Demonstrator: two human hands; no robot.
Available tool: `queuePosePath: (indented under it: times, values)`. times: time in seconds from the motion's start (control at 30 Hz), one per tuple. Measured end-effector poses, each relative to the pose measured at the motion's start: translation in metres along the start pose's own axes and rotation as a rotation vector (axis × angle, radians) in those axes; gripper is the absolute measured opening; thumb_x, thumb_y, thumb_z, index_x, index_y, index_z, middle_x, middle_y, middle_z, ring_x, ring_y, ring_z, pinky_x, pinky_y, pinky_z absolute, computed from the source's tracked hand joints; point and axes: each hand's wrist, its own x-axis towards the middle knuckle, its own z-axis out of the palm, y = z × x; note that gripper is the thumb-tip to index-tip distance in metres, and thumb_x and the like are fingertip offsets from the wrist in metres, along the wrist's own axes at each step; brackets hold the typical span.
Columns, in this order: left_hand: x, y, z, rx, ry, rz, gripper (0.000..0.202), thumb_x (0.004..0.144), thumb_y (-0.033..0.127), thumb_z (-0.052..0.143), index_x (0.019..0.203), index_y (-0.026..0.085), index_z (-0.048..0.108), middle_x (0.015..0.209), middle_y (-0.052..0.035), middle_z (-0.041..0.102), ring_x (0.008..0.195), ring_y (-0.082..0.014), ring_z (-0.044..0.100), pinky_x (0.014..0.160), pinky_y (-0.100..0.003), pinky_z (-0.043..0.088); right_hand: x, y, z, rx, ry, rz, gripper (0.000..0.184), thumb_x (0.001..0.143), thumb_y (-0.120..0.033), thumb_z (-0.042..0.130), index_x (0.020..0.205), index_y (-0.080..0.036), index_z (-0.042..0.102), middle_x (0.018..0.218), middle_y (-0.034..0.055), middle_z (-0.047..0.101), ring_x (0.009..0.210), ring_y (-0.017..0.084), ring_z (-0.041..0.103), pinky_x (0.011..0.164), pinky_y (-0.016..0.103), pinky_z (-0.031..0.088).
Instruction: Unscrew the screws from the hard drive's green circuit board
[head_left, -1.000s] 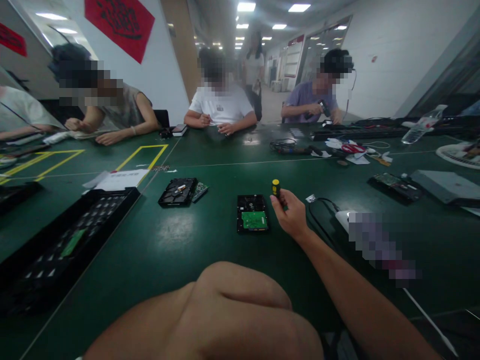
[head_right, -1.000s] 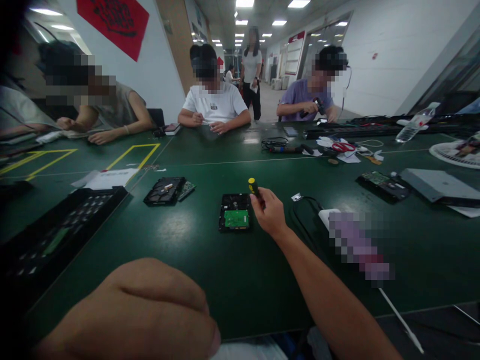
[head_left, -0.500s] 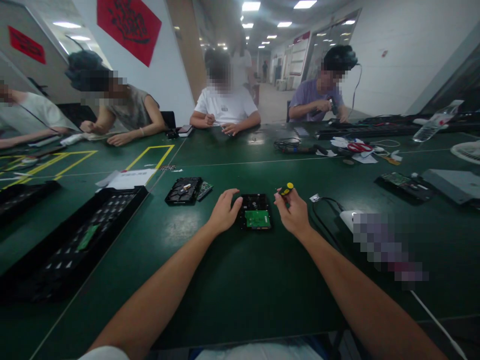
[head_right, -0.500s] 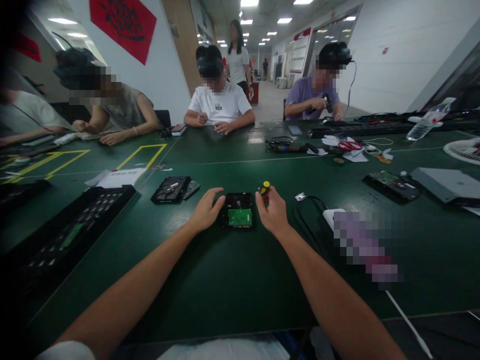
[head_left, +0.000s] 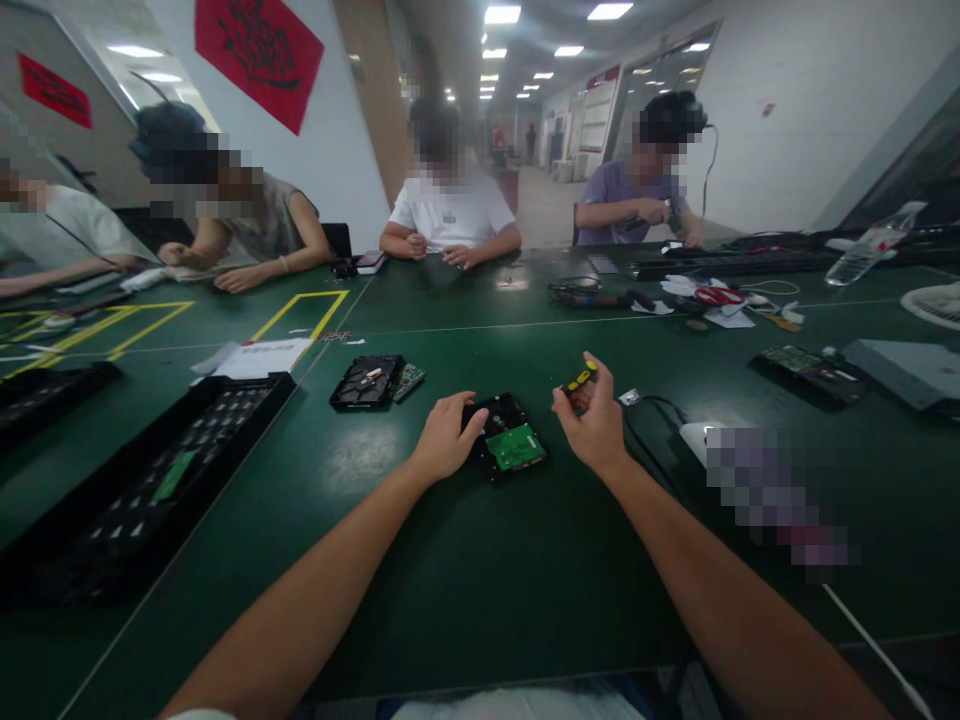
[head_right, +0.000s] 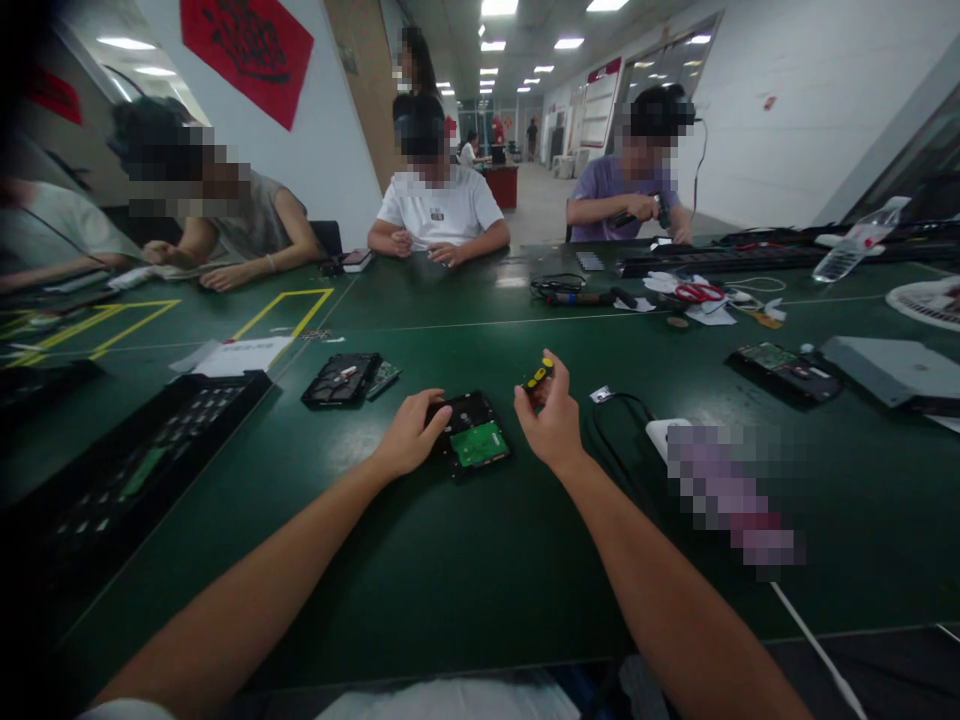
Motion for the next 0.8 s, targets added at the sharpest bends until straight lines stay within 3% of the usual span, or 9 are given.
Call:
queuePosePath:
  times: [0.1, 0.23, 0.4, 0.53, 0.8]
  values:
    - [-0.027, 0.008, -0.008, 0.109, -0.012, 0.028, 0.054, 0.105, 0.055, 0.044, 0.141, 0.016, 0.054, 0.134, -0.0162, 0.062, 0.128, -0.0324, 0.054, 0.112, -0.051, 0.044, 0.0, -0.006, -0.002, 0.018, -0.027, -0.032, 0.085, 0.096, -0.04, 0.068, 0.164, -0.025, 0.018, 0.096, 0.0065, 0.074, 0.072, 0.025, 0.074, 0.075, 0.048, 0.066]
    - [-0.043, 0.021, -0.015, 0.183, -0.047, 0.077, 0.074, 0.097, 0.068, 0.053, 0.151, 0.018, 0.046, 0.14, -0.0185, 0.054, 0.133, -0.037, 0.049, 0.113, -0.057, 0.043, -0.001, -0.013, -0.003, -0.008, -0.06, -0.086, 0.076, 0.098, -0.041, 0.065, 0.162, -0.028, 0.025, 0.101, 0.0078, 0.074, 0.078, 0.025, 0.075, 0.08, 0.048, 0.066]
    - [-0.044, 0.032, -0.022, 0.148, -0.226, 0.349, 0.095, 0.084, 0.078, 0.066, 0.158, 0.024, 0.041, 0.164, -0.0194, 0.03, 0.153, -0.0441, 0.026, 0.124, -0.062, 0.03, -0.004, -0.015, -0.001, -0.015, -0.095, -0.113, 0.067, 0.101, -0.039, 0.062, 0.159, -0.029, 0.03, 0.111, 0.0084, 0.074, 0.084, 0.023, 0.074, 0.086, 0.045, 0.066]
    - [-0.041, 0.032, -0.026, 0.117, -0.283, 0.409, 0.099, 0.076, 0.078, 0.074, 0.156, 0.029, 0.046, 0.165, -0.0169, 0.031, 0.154, -0.047, 0.026, 0.124, -0.065, 0.029, -0.006, -0.016, 0.002, -0.005, -0.097, -0.125, 0.068, 0.1, -0.04, 0.063, 0.158, -0.031, 0.03, 0.117, 0.0089, 0.073, 0.085, 0.022, 0.074, 0.085, 0.045, 0.066]
    - [-0.042, 0.037, -0.017, 0.155, -0.289, 0.5, 0.087, 0.083, 0.074, 0.07, 0.154, 0.026, 0.05, 0.162, -0.0175, 0.04, 0.153, -0.0434, 0.032, 0.125, -0.063, 0.028, -0.008, -0.02, 0.004, -0.023, -0.091, -0.147, 0.07, 0.1, -0.038, 0.063, 0.16, -0.028, 0.027, 0.117, 0.0099, 0.073, 0.086, 0.023, 0.076, 0.085, 0.045, 0.067]
